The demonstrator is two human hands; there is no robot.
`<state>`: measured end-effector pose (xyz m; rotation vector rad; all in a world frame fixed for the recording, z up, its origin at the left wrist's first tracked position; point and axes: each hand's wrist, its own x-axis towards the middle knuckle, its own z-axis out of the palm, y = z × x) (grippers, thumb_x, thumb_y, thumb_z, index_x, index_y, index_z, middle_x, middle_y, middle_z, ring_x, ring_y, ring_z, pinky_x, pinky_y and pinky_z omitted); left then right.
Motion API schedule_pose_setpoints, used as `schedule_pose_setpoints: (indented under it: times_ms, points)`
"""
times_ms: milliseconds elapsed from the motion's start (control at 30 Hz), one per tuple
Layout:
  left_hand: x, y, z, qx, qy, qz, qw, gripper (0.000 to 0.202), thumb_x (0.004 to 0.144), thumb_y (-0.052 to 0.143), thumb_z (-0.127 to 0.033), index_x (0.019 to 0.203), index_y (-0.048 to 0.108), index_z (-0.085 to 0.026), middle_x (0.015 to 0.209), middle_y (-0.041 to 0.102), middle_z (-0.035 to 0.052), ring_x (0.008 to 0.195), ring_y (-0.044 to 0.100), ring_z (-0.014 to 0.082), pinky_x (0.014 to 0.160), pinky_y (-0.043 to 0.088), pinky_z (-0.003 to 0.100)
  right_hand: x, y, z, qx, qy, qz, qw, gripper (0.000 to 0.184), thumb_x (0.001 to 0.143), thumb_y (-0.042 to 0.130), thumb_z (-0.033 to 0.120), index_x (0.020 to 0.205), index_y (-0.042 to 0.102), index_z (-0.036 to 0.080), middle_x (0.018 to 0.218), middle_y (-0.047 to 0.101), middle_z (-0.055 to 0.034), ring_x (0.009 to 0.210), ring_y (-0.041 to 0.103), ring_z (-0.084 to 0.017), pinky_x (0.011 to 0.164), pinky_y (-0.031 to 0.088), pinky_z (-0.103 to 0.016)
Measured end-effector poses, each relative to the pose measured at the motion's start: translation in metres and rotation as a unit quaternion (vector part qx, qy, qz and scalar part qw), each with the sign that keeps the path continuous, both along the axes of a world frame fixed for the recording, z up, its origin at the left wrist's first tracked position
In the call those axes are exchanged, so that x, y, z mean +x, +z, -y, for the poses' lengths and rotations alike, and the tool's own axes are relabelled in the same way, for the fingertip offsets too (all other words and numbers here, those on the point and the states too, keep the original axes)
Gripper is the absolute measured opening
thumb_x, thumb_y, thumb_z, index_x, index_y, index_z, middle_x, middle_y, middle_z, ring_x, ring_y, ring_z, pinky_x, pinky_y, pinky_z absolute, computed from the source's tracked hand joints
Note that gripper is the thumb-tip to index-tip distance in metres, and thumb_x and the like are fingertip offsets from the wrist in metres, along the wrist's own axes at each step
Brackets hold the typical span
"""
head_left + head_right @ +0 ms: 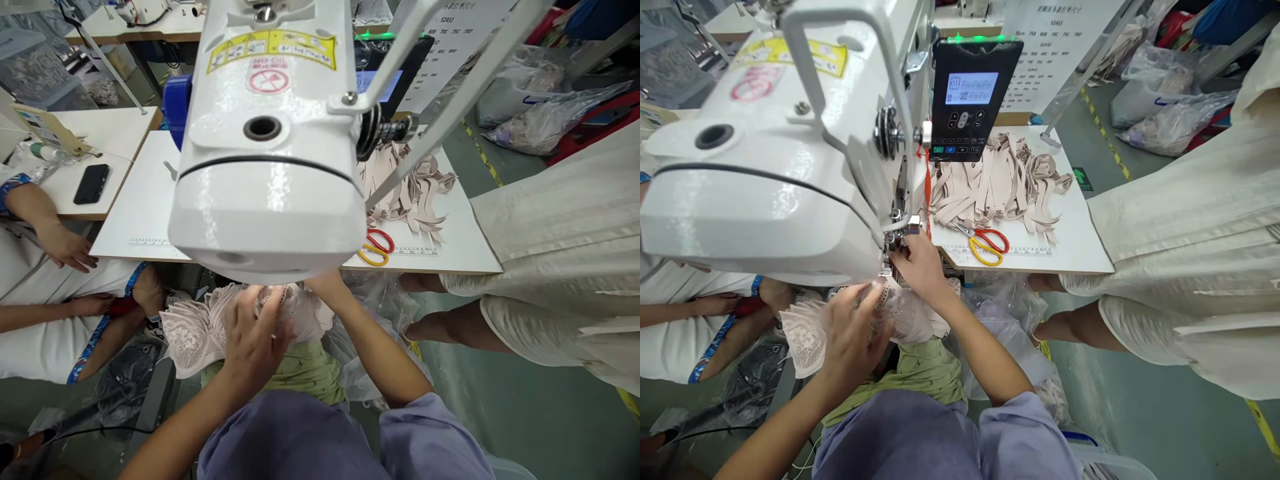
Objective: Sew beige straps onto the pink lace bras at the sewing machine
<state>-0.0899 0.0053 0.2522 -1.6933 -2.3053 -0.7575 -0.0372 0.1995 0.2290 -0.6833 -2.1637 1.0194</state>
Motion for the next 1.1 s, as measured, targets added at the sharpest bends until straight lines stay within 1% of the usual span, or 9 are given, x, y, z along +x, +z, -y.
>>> schedule_pose_setpoints:
  times_ms: [67, 133, 267, 333, 400, 500, 700, 933, 1100]
  points:
    - [-0.011, -0.006, 0.004, 0.029, 0.021, 0.066, 0.997, 0.051, 0.091, 0.064, -0.032, 0.137, 0.048, -0.019, 0.131, 0.051, 0.0192, 0.125, 0.048, 0.034, 0.106, 0.038, 0.052, 0.004, -0.001, 0.002, -0.031, -0.02, -0.021, 0.999, 0.016, 0.091, 0.055, 0.035, 0.087, 0.064, 0.022, 0.092, 0.062, -0.0064, 0.078, 0.059, -0.022, 0.075, 0.052, -0.037]
    - [-0.023, -0.013, 0.005, 0.049, 0.036, 0.183, 0.981, 0.049, 0.093, 0.06, -0.038, 0.136, 0.047, -0.018, 0.131, 0.051, 0.0185, 0.126, 0.049, 0.0328, 0.106, 0.04, 0.05, 0.009, -0.004, 0.005, -0.055, -0.026, -0.06, 0.996, 0.02, 0.093, 0.055, 0.039, 0.093, 0.064, 0.021, 0.097, 0.063, -0.0071, 0.077, 0.059, -0.02, 0.072, 0.052, -0.035]
    - [-0.042, -0.026, 0.001, 0.036, -0.01, 0.462, 0.886, 0.04, 0.099, 0.045, -0.044, 0.131, 0.049, -0.019, 0.124, 0.059, 0.0135, 0.118, 0.058, 0.0265, 0.101, 0.046, 0.041, 0.021, -0.011, 0.018, -0.085, -0.026, -0.132, 0.987, 0.017, 0.094, 0.057, 0.035, 0.099, 0.064, 0.021, 0.104, 0.064, -0.0066, 0.082, 0.06, -0.018, 0.075, 0.051, -0.032]
    - [-0.046, -0.031, -0.001, 0.015, -0.013, 0.528, 0.849, 0.038, 0.097, 0.049, -0.046, 0.124, 0.053, -0.019, 0.116, 0.063, 0.0113, 0.11, 0.061, 0.0256, 0.095, 0.048, 0.038, 0.027, -0.014, 0.026, -0.099, -0.027, -0.155, 0.983, 0.015, 0.094, 0.059, 0.035, 0.099, 0.063, 0.022, 0.102, 0.063, -0.0056, 0.082, 0.06, -0.017, 0.075, 0.051, -0.032]
    - [-0.047, -0.033, -0.002, 0.013, 0.006, 0.546, 0.838, 0.038, 0.093, 0.057, -0.047, 0.119, 0.054, -0.019, 0.112, 0.065, 0.0097, 0.104, 0.062, 0.0247, 0.088, 0.049, 0.035, 0.033, -0.016, 0.034, -0.103, -0.019, -0.161, 0.981, 0.016, 0.093, 0.061, 0.036, 0.099, 0.062, 0.022, 0.101, 0.062, -0.0051, 0.081, 0.059, -0.017, 0.074, 0.051, -0.031]
    - [-0.044, -0.032, -0.002, 0.015, 0.039, 0.532, 0.846, 0.04, 0.087, 0.064, -0.045, 0.116, 0.051, -0.02, 0.108, 0.064, 0.008, 0.098, 0.063, 0.0231, 0.079, 0.049, 0.031, 0.041, -0.017, 0.043, -0.094, 0.003, -0.141, 0.985, 0.018, 0.091, 0.064, 0.037, 0.099, 0.061, 0.022, 0.103, 0.061, -0.0056, 0.082, 0.058, -0.016, 0.076, 0.051, -0.031]
    - [-0.039, -0.024, -0.004, 0.002, 0.078, 0.412, 0.908, 0.036, 0.083, 0.069, -0.042, 0.104, 0.048, -0.021, 0.091, 0.054, 0.001, 0.081, 0.056, 0.0171, 0.072, 0.045, 0.028, 0.048, -0.023, 0.049, -0.083, 0.028, -0.133, 0.987, 0.027, 0.089, 0.068, 0.041, 0.106, 0.059, 0.023, 0.105, 0.059, -0.0062, 0.091, 0.059, -0.019, 0.081, 0.051, -0.033]
    - [-0.036, -0.018, -0.006, -0.014, 0.104, 0.327, 0.939, 0.049, 0.08, 0.071, -0.049, 0.111, 0.046, -0.02, 0.099, 0.053, 0.0035, 0.088, 0.057, 0.0199, 0.077, 0.046, 0.032, 0.049, -0.032, 0.05, -0.09, 0.034, -0.119, 0.988, 0.037, 0.089, 0.066, 0.051, 0.111, 0.058, 0.022, 0.107, 0.059, -0.0075, 0.091, 0.06, -0.02, 0.083, 0.051, -0.035]
    - [-0.035, -0.015, -0.007, -0.018, 0.11, 0.302, 0.947, 0.053, 0.081, 0.069, -0.053, 0.113, 0.045, -0.019, 0.103, 0.054, 0.0061, 0.092, 0.059, 0.0228, 0.079, 0.047, 0.035, 0.053, -0.033, 0.05, -0.1, 0.051, -0.118, 0.987, 0.043, 0.088, 0.064, 0.057, 0.112, 0.06, 0.021, 0.106, 0.061, -0.0074, 0.09, 0.061, -0.02, 0.082, 0.05, -0.034]
